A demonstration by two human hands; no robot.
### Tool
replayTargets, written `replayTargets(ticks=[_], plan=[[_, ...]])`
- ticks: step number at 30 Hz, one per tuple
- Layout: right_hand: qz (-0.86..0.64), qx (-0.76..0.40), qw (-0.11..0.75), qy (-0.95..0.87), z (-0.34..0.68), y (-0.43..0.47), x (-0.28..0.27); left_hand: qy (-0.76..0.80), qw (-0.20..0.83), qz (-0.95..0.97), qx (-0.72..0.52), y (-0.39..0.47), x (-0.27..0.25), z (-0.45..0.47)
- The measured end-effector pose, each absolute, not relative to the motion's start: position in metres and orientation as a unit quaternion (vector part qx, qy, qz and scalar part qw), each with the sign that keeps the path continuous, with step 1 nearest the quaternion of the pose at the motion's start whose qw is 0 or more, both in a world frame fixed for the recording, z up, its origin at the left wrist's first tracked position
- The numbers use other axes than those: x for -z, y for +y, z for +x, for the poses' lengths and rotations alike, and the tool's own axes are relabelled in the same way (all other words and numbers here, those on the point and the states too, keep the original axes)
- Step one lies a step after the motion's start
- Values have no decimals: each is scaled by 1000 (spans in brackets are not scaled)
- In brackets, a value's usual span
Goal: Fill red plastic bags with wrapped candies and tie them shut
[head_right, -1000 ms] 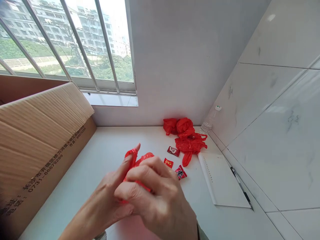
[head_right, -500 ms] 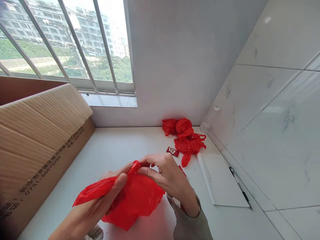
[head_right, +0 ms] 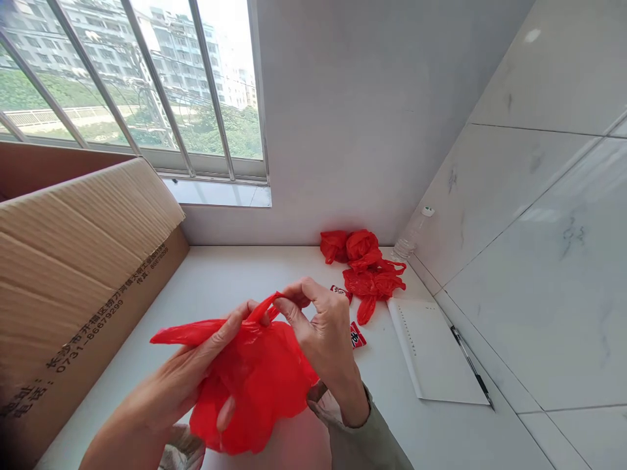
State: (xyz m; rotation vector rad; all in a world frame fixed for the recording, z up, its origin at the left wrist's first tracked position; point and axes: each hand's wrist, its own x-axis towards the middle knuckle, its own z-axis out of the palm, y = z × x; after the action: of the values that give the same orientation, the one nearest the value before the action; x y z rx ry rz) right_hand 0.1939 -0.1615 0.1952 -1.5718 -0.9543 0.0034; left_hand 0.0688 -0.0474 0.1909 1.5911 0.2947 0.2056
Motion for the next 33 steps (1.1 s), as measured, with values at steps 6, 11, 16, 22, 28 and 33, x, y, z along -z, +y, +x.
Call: replayTargets(ticks=[6,11,16,22,28,33], plan=[[-605,60,520,-600,180,-180,-209,57,863,501,28,-21,-189,73],[-633,-34,381,-674,183,-192,-213,-21,842,538,-7,-19,-185,71],[-605,-103,493,-617,198,-180,-202,-46,790,611,-13,-21,-181,73],[-621,-261,479,-563,201,-161,-188,58,443,875,-187,-28,-191,66],[-602,-365,558,-438,204,-159,-186,7,195,892,-408,-28,-184,71],[-590,-320,585,-455,209,-152,-181,-7,188,899,-395,-25,-178,74]])
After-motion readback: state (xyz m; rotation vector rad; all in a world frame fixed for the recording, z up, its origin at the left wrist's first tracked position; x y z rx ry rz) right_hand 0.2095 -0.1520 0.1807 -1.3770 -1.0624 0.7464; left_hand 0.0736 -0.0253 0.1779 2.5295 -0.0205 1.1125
